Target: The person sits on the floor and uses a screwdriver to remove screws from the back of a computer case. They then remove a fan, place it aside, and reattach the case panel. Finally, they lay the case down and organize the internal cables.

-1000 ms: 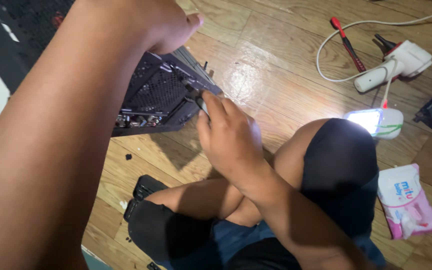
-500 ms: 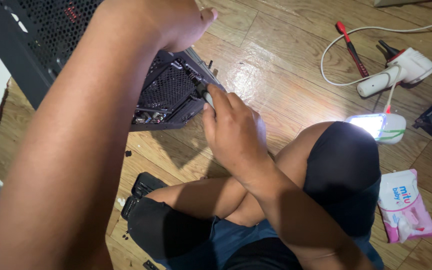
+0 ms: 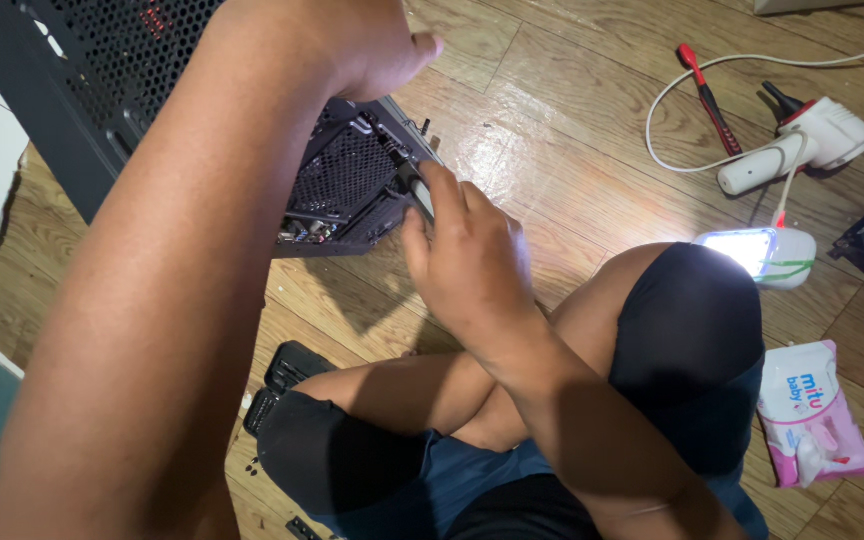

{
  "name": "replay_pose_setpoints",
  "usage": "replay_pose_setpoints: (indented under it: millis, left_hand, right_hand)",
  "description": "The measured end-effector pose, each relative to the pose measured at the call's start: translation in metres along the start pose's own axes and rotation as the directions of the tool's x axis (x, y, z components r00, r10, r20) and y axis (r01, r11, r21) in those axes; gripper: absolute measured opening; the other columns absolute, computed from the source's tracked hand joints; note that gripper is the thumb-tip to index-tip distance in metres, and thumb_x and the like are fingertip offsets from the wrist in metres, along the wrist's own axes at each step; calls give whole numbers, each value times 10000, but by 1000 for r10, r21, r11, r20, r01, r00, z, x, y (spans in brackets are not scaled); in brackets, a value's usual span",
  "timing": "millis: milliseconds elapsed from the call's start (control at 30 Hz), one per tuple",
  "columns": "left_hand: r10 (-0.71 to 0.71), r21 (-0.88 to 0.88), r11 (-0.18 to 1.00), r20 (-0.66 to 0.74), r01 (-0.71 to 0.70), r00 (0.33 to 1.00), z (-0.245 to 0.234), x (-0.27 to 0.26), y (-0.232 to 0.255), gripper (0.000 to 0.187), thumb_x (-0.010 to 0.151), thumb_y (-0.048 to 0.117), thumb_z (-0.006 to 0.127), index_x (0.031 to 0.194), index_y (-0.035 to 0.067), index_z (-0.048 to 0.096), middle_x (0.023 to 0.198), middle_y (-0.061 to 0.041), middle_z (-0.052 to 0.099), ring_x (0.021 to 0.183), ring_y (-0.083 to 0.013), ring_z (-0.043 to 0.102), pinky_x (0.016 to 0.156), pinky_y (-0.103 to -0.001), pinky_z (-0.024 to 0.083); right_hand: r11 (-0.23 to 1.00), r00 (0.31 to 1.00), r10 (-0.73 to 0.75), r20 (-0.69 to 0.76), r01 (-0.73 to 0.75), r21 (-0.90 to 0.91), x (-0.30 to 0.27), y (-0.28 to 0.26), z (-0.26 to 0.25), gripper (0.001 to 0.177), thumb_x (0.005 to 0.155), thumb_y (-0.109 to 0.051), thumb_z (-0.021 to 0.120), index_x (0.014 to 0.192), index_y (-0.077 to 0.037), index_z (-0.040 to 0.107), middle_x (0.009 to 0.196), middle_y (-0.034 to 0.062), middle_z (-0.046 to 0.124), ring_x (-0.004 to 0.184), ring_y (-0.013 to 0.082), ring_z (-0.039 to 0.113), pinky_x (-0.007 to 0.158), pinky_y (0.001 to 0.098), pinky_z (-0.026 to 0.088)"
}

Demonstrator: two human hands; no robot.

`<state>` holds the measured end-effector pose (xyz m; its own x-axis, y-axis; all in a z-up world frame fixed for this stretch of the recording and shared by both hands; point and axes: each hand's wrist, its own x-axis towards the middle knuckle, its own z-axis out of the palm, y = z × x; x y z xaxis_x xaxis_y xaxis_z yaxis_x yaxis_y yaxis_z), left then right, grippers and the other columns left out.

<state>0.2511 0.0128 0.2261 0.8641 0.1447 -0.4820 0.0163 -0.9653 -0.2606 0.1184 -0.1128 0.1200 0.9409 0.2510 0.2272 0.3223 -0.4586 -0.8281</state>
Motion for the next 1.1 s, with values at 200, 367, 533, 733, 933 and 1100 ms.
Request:
replay_pose_setpoints:
  millis: [200, 367, 533, 733, 933, 1100]
  left_hand:
    - [38, 39, 999, -15, -38, 999, 0, 2, -8, 476, 1009, 493, 589, 1081, 43, 730, 937, -189, 733, 788, -349, 725, 733, -500, 570]
    - [29, 36, 999, 2, -29, 1000, 2, 4, -9, 482, 1010, 500, 581, 1096, 46, 717, 958, -187, 722, 809, -347, 714, 749, -498, 563]
    - [31, 34, 999, 2, -31, 1000, 4, 5, -8, 487, 1011, 506, 572, 1112, 48, 704, 979, -185, 711, 831, -346, 703, 765, -497, 555]
    - [40, 38, 999, -8, -39, 999, 4, 2, -8, 495, 1011, 515, 562, 1131, 51, 689, 1005, -182, 697, 858, -345, 691, 785, -496, 547]
    - [48, 29, 998, -14, -48, 999, 1, -1, -7, 503, 1012, 523, 552, 1150, 55, 674, 1030, -179, 684, 884, -343, 678, 804, -494, 538]
    - [39, 32, 999, -23, -38, 999, -5, -2, -7, 510, 1013, 530, 543, 1165, 57, 661, 1051, -177, 673, 906, -342, 667, 820, -493, 531]
  right_hand:
    - [999, 999, 41, 22, -41, -28, 1, -5, -1, 343, 924, -115, 689, 1232, 12, 607, 926, 220, 722, 810, 412, 713, 717, 486, 568]
    - [997, 997, 68, 46, -67, -33, 2, -11, -1, 333, 932, -108, 668, 1229, 21, 594, 893, 221, 723, 778, 394, 723, 685, 474, 572]
    - [994, 991, 102, 87, -99, -38, 0, -15, -1, 302, 933, -96, 641, 1210, 21, 606, 852, 214, 723, 767, 399, 721, 677, 491, 564]
    - [999, 998, 49, 28, -49, -3, 1, -11, 3, 298, 967, -107, 641, 1229, 28, 593, 904, 233, 714, 821, 402, 714, 720, 484, 565]
    - [996, 999, 0, -36, -3, -84, 1, -4, 5, 256, 962, -150, 687, 1186, -39, 632, 898, 198, 713, 780, 387, 701, 707, 471, 556]
    - [817, 847, 445, 290, -517, 256, 13, 10, 12, 265, 1009, -206, 644, 1238, -76, 673, 739, 181, 693, 617, 348, 680, 608, 432, 517]
